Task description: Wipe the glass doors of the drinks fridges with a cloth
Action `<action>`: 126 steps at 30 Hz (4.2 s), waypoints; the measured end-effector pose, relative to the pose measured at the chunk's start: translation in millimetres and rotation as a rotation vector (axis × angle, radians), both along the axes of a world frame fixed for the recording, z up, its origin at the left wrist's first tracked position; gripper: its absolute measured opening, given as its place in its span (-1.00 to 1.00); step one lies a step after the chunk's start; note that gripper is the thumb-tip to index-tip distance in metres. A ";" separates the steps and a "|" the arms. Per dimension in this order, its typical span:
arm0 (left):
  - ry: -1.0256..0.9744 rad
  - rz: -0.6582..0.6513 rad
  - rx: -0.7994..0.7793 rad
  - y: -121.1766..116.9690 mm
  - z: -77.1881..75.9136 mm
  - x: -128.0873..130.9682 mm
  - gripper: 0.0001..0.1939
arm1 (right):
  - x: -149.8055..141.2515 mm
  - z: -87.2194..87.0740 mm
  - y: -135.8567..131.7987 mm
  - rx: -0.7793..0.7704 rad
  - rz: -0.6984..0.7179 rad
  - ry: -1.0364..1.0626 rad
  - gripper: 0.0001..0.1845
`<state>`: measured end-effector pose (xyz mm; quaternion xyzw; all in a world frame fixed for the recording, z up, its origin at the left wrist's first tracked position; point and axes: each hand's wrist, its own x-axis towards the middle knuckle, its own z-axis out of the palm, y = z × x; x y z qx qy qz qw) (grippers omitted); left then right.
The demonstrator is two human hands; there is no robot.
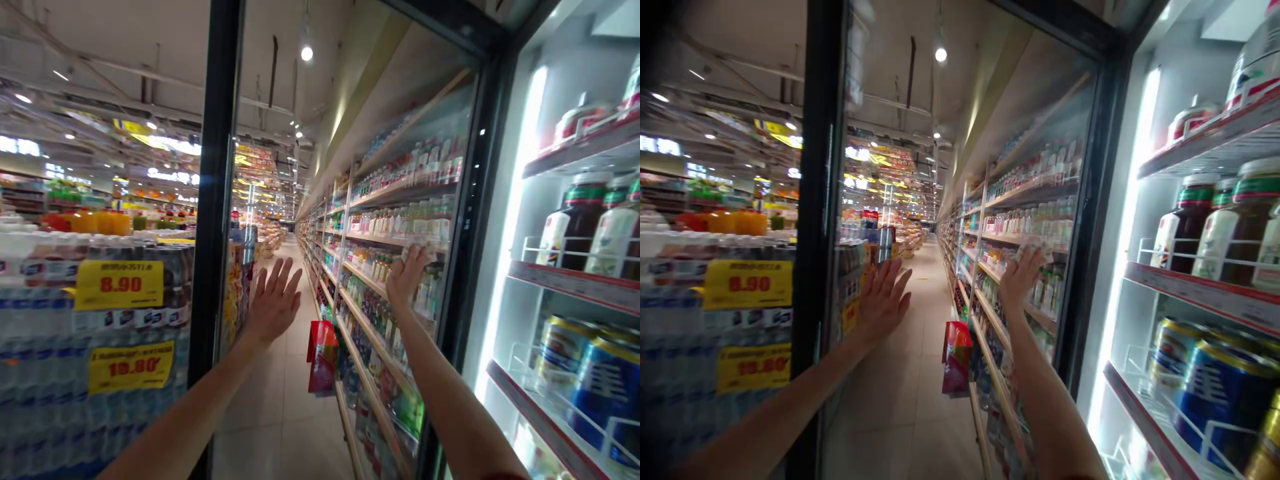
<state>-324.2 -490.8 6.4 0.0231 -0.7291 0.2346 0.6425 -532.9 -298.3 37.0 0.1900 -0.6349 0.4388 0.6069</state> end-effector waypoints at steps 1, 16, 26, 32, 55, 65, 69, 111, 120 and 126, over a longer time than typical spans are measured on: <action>0.002 0.002 -0.003 -0.1 0.1 -0.1 -0.50 | 9.9 -5.3 -9.0 0.064 0.021 0.047 -0.38; 0.003 0.001 -0.014 1.6 2.0 1.9 -0.51 | 21.8 -53.1 -18.5 0.261 0.083 0.186 -0.44; -0.087 -0.012 -0.001 2.0 -35.3 7.2 -0.42 | 16.6 -50.8 -7.7 -0.097 0.059 -0.100 -0.44; -0.082 0.000 -0.004 1.7 -34.3 9.1 -0.48 | 49.5 -84.6 -34.1 0.525 0.127 0.308 -0.54; -0.064 -0.010 0.006 -0.2 -36.1 5.5 -0.44 | 47.1 -70.0 -33.9 0.427 0.089 0.290 -0.49; -0.083 -0.005 -0.004 -0.6 -36.1 7.0 -0.44 | 6.9 -55.4 -2.0 -0.060 0.002 -0.071 -0.48; -0.080 -0.007 -0.015 -2.5 -35.5 6.5 -0.42 | 39.3 -75.0 -28.1 0.590 0.106 0.351 -0.56; -0.052 -0.071 0.020 -5.5 -36.3 2.1 -0.46 | -19.5 -64.2 23.9 0.036 0.017 -0.014 -0.46; -0.055 -0.072 0.021 -5.6 -35.6 1.9 -0.39 | 9.6 -99.5 1.1 0.515 0.084 0.318 -0.52; -0.067 -0.056 0.014 -7.4 -36.3 1.5 -0.38 | 4.9 -76.3 1.2 -0.056 0.048 -0.070 -0.46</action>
